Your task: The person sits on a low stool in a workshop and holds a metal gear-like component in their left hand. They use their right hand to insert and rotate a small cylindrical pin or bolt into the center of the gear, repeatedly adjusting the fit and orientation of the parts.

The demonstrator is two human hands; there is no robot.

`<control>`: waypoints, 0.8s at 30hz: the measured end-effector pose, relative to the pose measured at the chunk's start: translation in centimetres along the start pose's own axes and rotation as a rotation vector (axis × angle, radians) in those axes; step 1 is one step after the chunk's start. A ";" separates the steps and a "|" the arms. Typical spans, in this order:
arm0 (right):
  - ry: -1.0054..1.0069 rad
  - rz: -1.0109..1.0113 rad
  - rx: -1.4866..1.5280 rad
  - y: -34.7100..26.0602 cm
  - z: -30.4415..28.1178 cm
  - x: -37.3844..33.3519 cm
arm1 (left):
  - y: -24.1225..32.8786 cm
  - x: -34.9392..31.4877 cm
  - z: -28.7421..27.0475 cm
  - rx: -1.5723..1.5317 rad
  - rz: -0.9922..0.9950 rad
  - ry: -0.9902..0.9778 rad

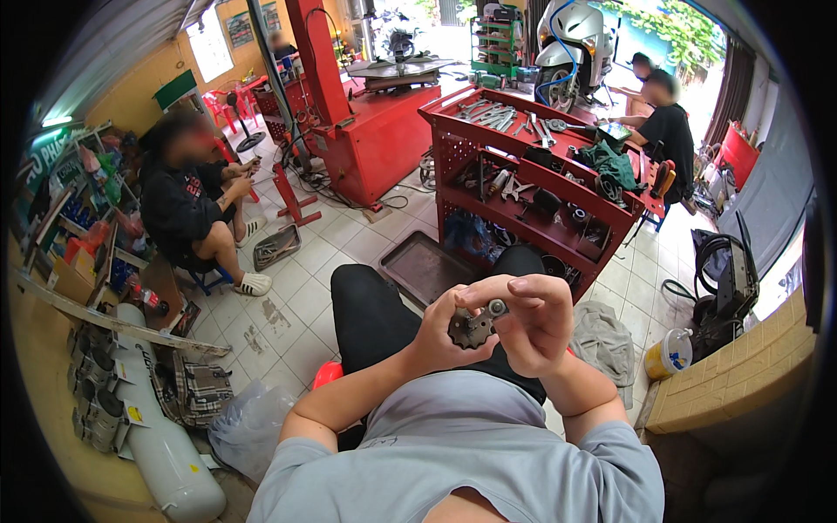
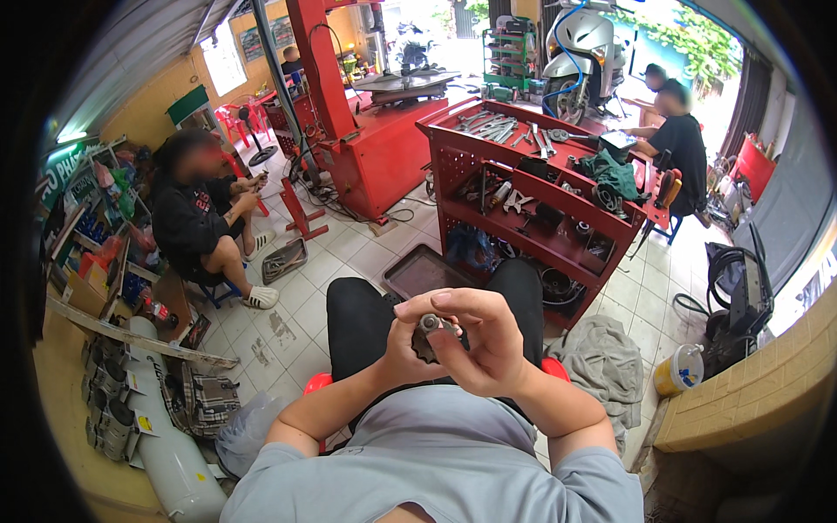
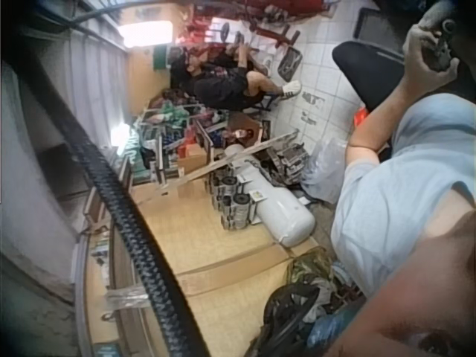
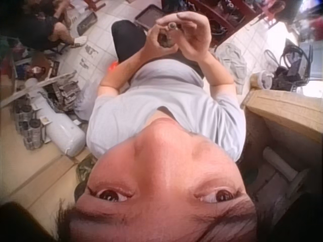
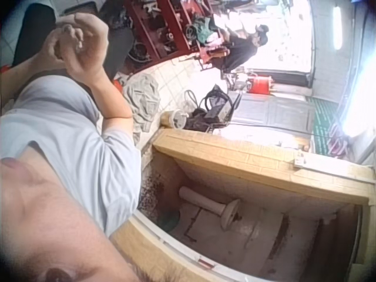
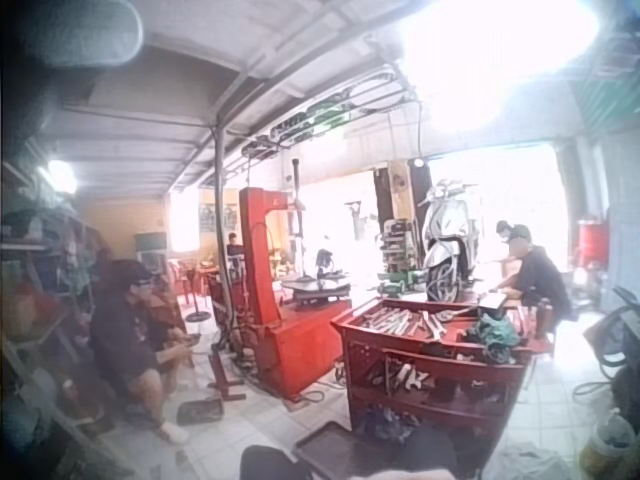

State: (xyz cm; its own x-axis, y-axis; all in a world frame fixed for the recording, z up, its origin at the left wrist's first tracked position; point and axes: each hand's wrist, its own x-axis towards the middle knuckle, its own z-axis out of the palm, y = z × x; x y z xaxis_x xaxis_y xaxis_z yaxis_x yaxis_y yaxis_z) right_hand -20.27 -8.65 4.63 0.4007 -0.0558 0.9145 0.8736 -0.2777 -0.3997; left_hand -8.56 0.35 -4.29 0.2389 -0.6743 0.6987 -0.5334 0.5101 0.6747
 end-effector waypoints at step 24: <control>0.051 -0.012 -0.039 0.1 -0.2 -0.4 | -0.3 0.2 0.1 -0.073 0.060 -0.008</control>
State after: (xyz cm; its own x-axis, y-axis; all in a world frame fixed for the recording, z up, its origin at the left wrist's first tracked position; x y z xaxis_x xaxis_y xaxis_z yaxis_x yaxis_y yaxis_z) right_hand -20.36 -8.87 4.26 0.3750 -0.1004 0.9216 0.8663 -0.3159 -0.3869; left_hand -8.42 -0.03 -4.40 0.2014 -0.6452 0.7370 -0.4858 0.5875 0.6471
